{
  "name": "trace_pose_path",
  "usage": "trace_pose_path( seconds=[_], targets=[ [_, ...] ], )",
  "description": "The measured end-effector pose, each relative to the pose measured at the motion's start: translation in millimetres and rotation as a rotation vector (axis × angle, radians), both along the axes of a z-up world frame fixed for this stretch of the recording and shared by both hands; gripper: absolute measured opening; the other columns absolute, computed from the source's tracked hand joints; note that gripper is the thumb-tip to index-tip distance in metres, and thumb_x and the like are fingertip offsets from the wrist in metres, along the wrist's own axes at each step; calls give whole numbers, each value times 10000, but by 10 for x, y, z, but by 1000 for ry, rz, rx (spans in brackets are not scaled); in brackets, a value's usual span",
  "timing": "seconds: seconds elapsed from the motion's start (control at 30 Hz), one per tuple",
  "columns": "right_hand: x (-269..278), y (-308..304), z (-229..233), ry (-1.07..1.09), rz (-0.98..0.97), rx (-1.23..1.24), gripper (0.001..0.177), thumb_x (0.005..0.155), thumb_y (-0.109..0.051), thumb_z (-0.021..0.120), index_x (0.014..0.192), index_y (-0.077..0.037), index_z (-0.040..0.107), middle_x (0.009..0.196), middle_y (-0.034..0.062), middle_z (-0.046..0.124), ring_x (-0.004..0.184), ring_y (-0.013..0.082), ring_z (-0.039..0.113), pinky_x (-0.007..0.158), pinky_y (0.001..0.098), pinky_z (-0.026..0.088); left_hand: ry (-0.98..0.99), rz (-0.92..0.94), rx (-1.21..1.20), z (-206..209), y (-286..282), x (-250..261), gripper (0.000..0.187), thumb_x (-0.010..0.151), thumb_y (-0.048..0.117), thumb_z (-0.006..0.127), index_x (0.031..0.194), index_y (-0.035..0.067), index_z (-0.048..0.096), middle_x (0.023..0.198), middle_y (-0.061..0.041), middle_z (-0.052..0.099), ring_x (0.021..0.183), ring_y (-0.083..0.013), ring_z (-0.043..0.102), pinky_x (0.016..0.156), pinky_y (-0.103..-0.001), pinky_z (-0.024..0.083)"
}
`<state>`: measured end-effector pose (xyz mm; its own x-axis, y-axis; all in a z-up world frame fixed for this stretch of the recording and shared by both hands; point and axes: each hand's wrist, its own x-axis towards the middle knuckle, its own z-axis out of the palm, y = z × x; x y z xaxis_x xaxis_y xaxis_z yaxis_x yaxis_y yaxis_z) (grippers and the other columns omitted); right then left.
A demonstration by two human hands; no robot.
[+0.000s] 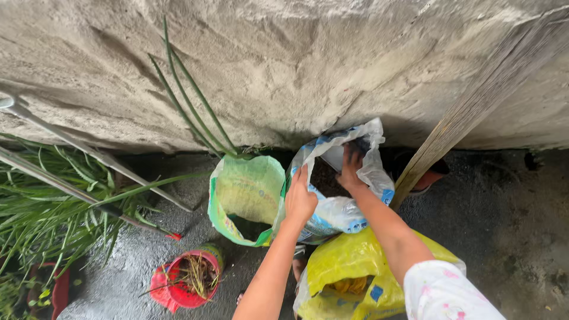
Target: The person scoops soil into a bucket using a plastic container, fastens a metal gate with a chain, and attaches a hose to a water spigot.
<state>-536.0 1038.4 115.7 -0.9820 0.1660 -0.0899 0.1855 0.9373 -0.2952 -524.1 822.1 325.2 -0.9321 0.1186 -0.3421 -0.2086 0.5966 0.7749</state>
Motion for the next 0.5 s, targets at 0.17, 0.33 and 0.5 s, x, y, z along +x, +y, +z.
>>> trace_pose_path(
  seconds=[0.17,0.33,0.5],
  targets=[
    [-151,-214,379,-332,-58,26,1162,542,-174,813,1442,-148,80,1327,270,317,1209,529,301,898,607,384,-14,-25,25,40,76,-66,740,677,-68,478,1393,82,364,1434,-169,372,1233,-388,425,951,-411,415],
    [143,-287,341,-288,15,-98,1187,560,-128,721,1534,-125,43,1238,274,424,1087,479,475,884,569,446,25,-41,94,-13,96,-8,750,680,-75,472,1404,70,342,1437,-182,374,1274,-376,397,995,-405,381],
    [328,-89,-52,-525,101,-126,1248,495,-167,800,1490,-232,51,1252,204,446,1143,421,486,923,519,446,3,-31,138,6,85,38,741,708,-77,446,1422,76,325,1440,-186,372,1293,-365,382,1029,-396,349]
  ],
)
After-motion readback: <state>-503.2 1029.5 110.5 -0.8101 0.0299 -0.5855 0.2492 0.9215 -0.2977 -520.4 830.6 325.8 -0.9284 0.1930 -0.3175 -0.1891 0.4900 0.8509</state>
